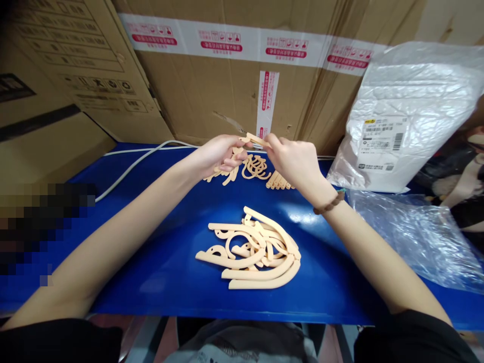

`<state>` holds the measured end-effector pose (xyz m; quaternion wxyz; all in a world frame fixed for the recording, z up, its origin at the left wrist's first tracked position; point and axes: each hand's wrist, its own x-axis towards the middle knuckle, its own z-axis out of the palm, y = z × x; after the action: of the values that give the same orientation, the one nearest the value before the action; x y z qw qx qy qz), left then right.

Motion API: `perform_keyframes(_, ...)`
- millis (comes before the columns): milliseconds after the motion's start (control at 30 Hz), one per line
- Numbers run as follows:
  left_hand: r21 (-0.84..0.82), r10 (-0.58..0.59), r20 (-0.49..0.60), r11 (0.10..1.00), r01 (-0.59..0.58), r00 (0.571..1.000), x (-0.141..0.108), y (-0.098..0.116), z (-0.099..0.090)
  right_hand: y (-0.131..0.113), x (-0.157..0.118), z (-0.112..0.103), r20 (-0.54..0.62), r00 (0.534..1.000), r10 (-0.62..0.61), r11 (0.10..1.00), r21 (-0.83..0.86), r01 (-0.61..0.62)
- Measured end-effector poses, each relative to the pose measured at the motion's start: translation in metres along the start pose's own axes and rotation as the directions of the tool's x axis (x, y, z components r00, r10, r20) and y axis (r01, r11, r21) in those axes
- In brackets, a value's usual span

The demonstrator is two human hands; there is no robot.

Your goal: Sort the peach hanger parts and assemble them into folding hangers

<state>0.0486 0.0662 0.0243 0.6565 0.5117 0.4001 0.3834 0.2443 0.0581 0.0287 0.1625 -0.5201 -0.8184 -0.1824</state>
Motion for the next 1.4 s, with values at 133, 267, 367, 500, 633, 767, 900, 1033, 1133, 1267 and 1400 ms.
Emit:
perform_keyframes(133, 0.026, 0.035, -0.024, 0.999, -0.034, 0.999, -0.002, -0.009, 0.013, -0.007, -0.004, 0.006, 0.024, 0.999, -0.033, 0.994, -0.106, 0.035)
perform_keyframes(267, 0.073, 0.041, -0.026, 0.997, -0.039, 0.999, -0.005, -0.014, 0.025, -0.008, -0.005, 0.008, 0.041, 0.993, -0.107, 0.98, -0.162, 0.112)
perform_keyframes(367, 0.058, 0.049, -0.025, 0.997, -0.047, 0.998, -0.006, -0.014, 0.029, -0.008, -0.006, 0.007, 0.084, 0.988, -0.129, 0.967, -0.212, 0.144)
perform_keyframes(500, 0.048, 0.049, -0.02, 0.998, -0.048, 0.999, -0.005, -0.016, 0.029, -0.013, -0.007, 0.006, 0.117, 0.984, -0.13, 0.96, -0.234, 0.155)
perform_keyframes(633, 0.133, 0.05, -0.054, 0.99, -0.043, 0.997, -0.002, -0.023, 0.03, -0.013, -0.005, 0.009, 0.129, 0.986, -0.103, 0.973, -0.192, 0.127)
perform_keyframes(767, 0.342, 0.294, -0.025, 0.901, -0.269, 0.955, 0.001, -0.03, 0.03, 0.004, 0.003, 0.015, 0.196, 0.979, -0.048, 0.962, 0.274, -0.007)
perform_keyframes(900, 0.383, 0.315, -0.079, 0.886, -0.263, 0.946, 0.003, -0.019, 0.02, 0.027, 0.01, 0.017, 0.15, 0.985, 0.084, 0.83, 0.536, -0.153)
perform_keyframes(1033, 0.364, 0.306, -0.216, 0.906, -0.214, 0.927, 0.004, 0.001, -0.013, 0.042, 0.014, 0.011, 0.071, 0.978, 0.196, 0.828, 0.523, -0.204)
perform_keyframes(1133, 0.447, 0.22, -0.286, 0.891, -0.073, 0.932, 0.007, 0.003, -0.046, 0.048, 0.015, 0.004, -0.009, 0.972, 0.236, 0.836, 0.511, -0.198)
perform_keyframes(1267, 0.454, 0.047, -0.295, 0.886, 0.096, 0.954, 0.014, -0.006, -0.085, 0.052, 0.014, 0.0, -0.064, 0.962, 0.265, 0.868, 0.45, -0.21)
perform_keyframes(1400, 0.551, 0.002, -0.28, 0.819, 0.159, 0.96, 0.019, -0.017, -0.106, 0.053, 0.013, 0.0, -0.076, 0.983, 0.167, 0.918, 0.376, -0.127)
